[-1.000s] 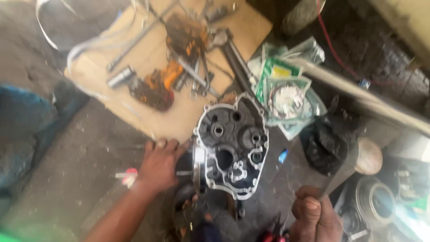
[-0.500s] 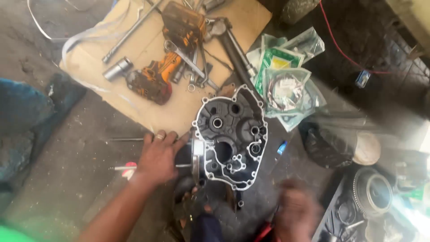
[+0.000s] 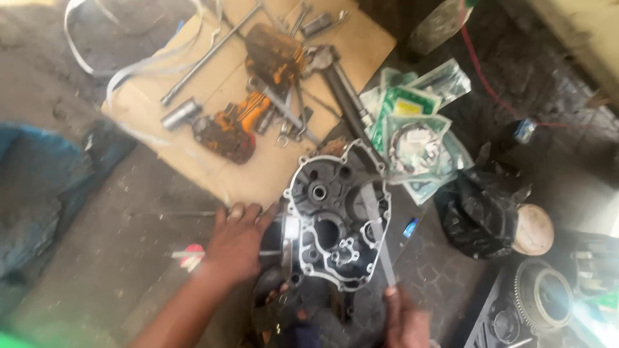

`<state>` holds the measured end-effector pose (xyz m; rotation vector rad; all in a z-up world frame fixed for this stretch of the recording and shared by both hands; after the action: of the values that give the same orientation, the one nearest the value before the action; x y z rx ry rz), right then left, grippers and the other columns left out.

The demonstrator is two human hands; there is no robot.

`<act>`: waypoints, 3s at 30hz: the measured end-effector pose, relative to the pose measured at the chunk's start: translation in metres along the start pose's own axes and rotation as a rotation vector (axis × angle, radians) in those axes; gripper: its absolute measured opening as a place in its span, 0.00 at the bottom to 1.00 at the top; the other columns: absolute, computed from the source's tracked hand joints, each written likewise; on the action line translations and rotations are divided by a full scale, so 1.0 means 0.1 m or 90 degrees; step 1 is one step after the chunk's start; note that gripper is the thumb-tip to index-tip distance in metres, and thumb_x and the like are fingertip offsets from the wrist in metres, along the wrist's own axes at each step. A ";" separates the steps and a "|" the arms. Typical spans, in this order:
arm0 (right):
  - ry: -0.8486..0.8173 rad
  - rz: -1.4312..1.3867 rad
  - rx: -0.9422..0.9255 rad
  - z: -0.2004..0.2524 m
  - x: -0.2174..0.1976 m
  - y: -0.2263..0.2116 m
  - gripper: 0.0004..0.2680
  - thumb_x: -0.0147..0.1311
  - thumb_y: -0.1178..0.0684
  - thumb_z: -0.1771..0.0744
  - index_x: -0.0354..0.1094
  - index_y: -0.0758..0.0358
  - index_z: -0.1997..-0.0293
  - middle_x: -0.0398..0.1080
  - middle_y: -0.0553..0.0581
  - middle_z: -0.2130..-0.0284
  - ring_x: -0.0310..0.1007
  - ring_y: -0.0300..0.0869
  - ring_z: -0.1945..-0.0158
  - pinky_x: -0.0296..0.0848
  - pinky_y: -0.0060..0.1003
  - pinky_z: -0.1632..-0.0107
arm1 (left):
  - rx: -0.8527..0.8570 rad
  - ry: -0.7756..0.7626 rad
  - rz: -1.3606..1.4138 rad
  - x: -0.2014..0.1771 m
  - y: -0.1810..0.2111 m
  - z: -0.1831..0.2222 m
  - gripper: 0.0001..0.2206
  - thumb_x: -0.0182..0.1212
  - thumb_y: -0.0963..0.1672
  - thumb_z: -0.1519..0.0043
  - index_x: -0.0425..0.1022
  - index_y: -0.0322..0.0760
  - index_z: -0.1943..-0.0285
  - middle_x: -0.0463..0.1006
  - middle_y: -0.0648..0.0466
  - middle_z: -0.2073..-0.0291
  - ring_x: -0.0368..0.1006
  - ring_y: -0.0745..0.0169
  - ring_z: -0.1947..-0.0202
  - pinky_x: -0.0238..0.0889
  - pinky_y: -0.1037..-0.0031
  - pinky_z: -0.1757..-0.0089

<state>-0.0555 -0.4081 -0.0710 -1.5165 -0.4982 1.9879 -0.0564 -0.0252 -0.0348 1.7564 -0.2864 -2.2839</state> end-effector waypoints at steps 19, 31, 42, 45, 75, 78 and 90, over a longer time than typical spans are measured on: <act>-0.157 0.203 -0.206 -2.61 0.14 -2.10 0.14 0.51 0.42 0.32 0.77 0.61 0.55 0.76 0.65 0.70 0.76 0.53 0.67 0.72 0.47 0.61 | -0.285 0.182 0.873 -0.46 0.15 -0.01 0.12 0.60 0.45 0.38 0.82 0.34 0.50 0.81 0.48 0.72 0.73 0.61 0.71 0.68 0.67 0.65; -0.222 0.305 -0.096 -3.05 0.54 -2.31 0.12 0.62 0.50 0.38 0.77 0.66 0.56 0.76 0.66 0.65 0.76 0.53 0.64 0.76 0.46 0.61 | -0.371 -0.141 0.425 -0.32 0.09 0.27 0.16 0.56 0.55 0.38 0.82 0.48 0.56 0.81 0.41 0.71 0.78 0.38 0.61 0.67 0.51 0.59; -0.198 0.125 0.099 -1.45 -0.84 -1.83 0.20 0.60 0.39 0.35 0.68 0.74 0.71 0.66 0.62 0.86 0.65 0.49 0.87 0.66 0.46 0.80 | -0.356 -0.111 0.475 0.00 0.07 0.52 0.16 0.53 0.53 0.37 0.80 0.42 0.58 0.83 0.44 0.71 0.81 0.41 0.62 0.69 0.54 0.58; -0.164 -0.019 -0.012 -1.04 -1.31 -1.35 0.14 0.66 0.46 0.38 0.71 0.69 0.64 0.74 0.59 0.83 0.75 0.44 0.80 0.71 0.39 0.75 | -0.238 0.033 0.597 -0.03 0.16 0.51 0.13 0.53 0.48 0.39 0.78 0.39 0.54 0.82 0.42 0.68 0.80 0.39 0.65 0.69 0.53 0.63; -0.011 0.304 -0.225 -0.33 -1.40 -0.65 0.18 0.68 0.41 0.42 0.70 0.56 0.55 0.75 0.58 0.64 0.79 0.49 0.57 0.73 0.45 0.48 | -0.338 -0.097 0.626 -0.19 0.30 0.48 0.16 0.48 0.50 0.35 0.76 0.36 0.56 0.83 0.43 0.75 0.83 0.50 0.73 0.72 0.58 0.63; 0.112 0.358 -0.431 -0.18 -1.31 -1.23 0.15 0.61 0.40 0.40 0.69 0.53 0.55 0.74 0.58 0.59 0.76 0.51 0.51 0.70 0.47 0.43 | -0.373 -0.102 0.674 0.02 0.24 0.53 0.16 0.49 0.52 0.34 0.73 0.42 0.44 0.83 0.43 0.71 0.84 0.48 0.72 0.74 0.58 0.63; -0.089 0.341 -0.125 -0.58 -1.90 -0.18 0.22 0.71 0.42 0.43 0.71 0.55 0.46 0.77 0.60 0.61 0.78 0.50 0.54 0.76 0.49 0.48 | -0.386 -0.031 0.618 0.11 0.22 0.55 0.16 0.55 0.51 0.37 0.80 0.42 0.49 0.83 0.43 0.70 0.85 0.47 0.67 0.73 0.57 0.59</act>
<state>0.0390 -0.5206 0.0637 -1.7775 -0.3768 2.5274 -0.1102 -0.0487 -0.0243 0.9321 -0.3138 -1.4720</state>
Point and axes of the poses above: each hand's wrist, its own z-axis away from the middle knuckle, its own x-axis out of the palm, y = z × x, the point moved 6 cm from there along -z, towards the middle knuckle
